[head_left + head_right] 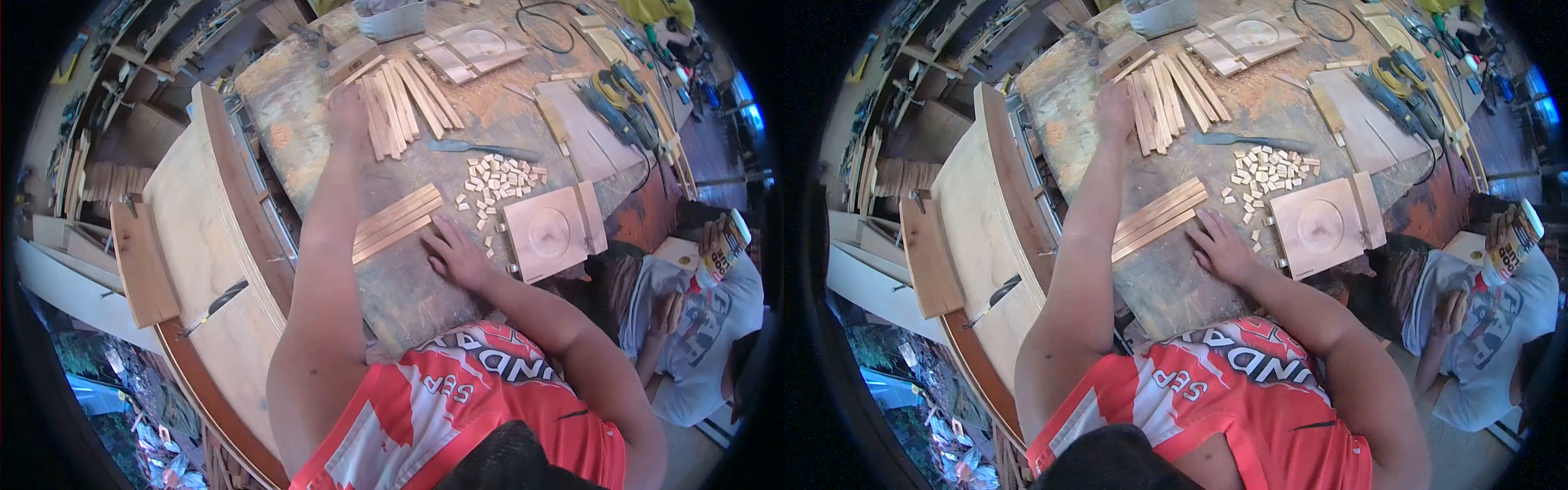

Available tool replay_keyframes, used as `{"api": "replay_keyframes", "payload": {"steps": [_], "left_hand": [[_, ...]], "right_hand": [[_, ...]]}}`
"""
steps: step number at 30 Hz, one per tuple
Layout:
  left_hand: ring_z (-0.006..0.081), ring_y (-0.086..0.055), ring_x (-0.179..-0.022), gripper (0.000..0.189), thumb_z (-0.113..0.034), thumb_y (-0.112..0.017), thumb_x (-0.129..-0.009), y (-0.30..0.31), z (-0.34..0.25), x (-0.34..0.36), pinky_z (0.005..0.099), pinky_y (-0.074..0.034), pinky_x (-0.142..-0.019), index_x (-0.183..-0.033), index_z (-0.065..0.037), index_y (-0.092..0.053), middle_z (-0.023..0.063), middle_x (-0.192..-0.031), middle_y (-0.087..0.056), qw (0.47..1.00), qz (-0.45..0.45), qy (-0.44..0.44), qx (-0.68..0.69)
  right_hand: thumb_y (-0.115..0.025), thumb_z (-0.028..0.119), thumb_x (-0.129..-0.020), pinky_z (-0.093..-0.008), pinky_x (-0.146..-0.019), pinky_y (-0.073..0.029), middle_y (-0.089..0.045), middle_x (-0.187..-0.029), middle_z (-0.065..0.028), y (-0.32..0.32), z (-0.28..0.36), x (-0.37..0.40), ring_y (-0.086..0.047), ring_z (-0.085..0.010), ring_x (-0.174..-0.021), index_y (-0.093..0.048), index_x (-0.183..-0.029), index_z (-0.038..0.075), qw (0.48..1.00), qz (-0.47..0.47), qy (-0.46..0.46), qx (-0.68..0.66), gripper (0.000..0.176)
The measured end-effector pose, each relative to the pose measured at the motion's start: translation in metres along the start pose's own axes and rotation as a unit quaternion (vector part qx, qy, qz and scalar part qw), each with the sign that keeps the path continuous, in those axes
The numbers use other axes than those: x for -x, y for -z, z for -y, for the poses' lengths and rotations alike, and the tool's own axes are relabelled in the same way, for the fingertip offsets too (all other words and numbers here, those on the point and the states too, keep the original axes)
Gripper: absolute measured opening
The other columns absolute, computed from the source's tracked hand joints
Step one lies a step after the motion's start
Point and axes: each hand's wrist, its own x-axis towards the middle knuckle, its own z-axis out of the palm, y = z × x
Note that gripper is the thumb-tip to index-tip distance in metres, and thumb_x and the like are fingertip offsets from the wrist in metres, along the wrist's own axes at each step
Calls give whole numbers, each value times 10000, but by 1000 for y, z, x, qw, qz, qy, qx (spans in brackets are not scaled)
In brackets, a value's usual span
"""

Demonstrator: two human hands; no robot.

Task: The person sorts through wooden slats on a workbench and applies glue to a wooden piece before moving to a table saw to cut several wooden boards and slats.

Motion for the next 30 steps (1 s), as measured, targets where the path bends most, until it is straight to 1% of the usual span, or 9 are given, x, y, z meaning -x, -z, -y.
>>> {"api": "replay_keyframes", "payload": {"steps": [2, 5, 12, 20, 24, 26, 27, 29, 30], "left_hand": [[344, -492, -1302, 381, -198, -558, -925, 4, 21, -3, 484, -389, -1083, -1303, -175, -596, 114, -1382, -557, 995, -7, 90, -33], [354, -509, -1264, 361, -185, -549, -940, 23, 33, -13, 504, -389, -1069, -1296, -132, -582, 166, -1336, -566, 989, 107, 100, 11], [366, -600, -1109, 311, -214, -576, -931, 12, 44, -18, 523, -471, -954, -1236, -159, -613, 153, -1169, -635, 985, 114, 114, -61], [371, -592, -1089, 329, -251, -639, -889, 29, 44, 23, 495, -475, -939, -1202, -152, -627, 150, -1161, -628, 998, -42, 50, 14], [368, -611, -1068, 320, -285, -672, -847, 64, 8, 62, 482, -487, -929, -1124, -124, -667, 154, -1133, -659, 998, -28, 27, 44], [359, -634, -1038, 303, -285, -727, -837, 85, -15, 75, 433, -507, -904, -1045, -69, -688, 176, -1074, -679, 977, 121, 155, 87], [359, -634, -1038, 303, -285, -727, -837, 97, -24, 79, 433, -507, -904, -1045, -69, -688, 176, -1074, -679, 976, 119, 160, 82], [356, -666, -961, 404, -360, -792, -776, 119, -38, 93, 414, -526, -851, -1005, -40, -702, 176, -996, -709, 929, 303, 167, 132], [356, -666, -961, 404, -360, -792, -776, 127, -39, 101, 414, -526, -851, -1005, -40, -702, 176, -996, -709, 929, 299, 176, 127]], "right_hand": [[-699, 203, -856, -514, -1167, -332, -383, -1502, -238, -3, 0, 2, -404, -433, -1374, -530, -1347, 104, 1000, -5, -6, 17, 528], [-698, 201, -857, -515, -1168, -330, -384, -1502, -239, -2, 2, 2, -400, -434, -1379, -534, -1347, 103, 1000, 0, -10, 19, 526], [-697, 193, -856, -521, -1171, -322, -378, -1502, -239, -3, 2, 2, -388, -440, -1386, -525, -1358, 100, 1000, 15, -16, 19, 539], [-716, 165, -831, -534, -1170, -320, -370, -1500, -253, -9, -3, 3, -371, -454, -1390, -527, -1345, 95, 1000, -7, 0, 9, 552], [-709, 173, -834, -546, -1174, -306, -357, -1504, -254, -9, -3, 3, -351, -450, -1402, -531, -1334, 92, 1000, -7, 6, 9, 537], [-698, 188, -847, -543, -1176, -303, -358, -1502, -251, -12, -5, 5, -346, -442, -1406, -533, -1332, 91, 1000, -8, 17, 9, 522], [-692, 192, -854, -543, -1175, -304, -361, -1499, -251, -13, -6, 5, -348, -441, -1405, -532, -1332, 88, 1000, -18, 20, 16, 515], [-682, 201, -869, -537, -1171, -310, -367, -1494, -248, -13, -5, 6, -355, -438, -1399, -533, -1322, 80, 999, -29, 27, 31, 493], [-682, 201, -869, -537, -1171, -310, -367, -1494, -248, -11, -6, 4, -355, -438, -1399, -533, -1322, 80, 999, -24, 35, 26, 493]]}}
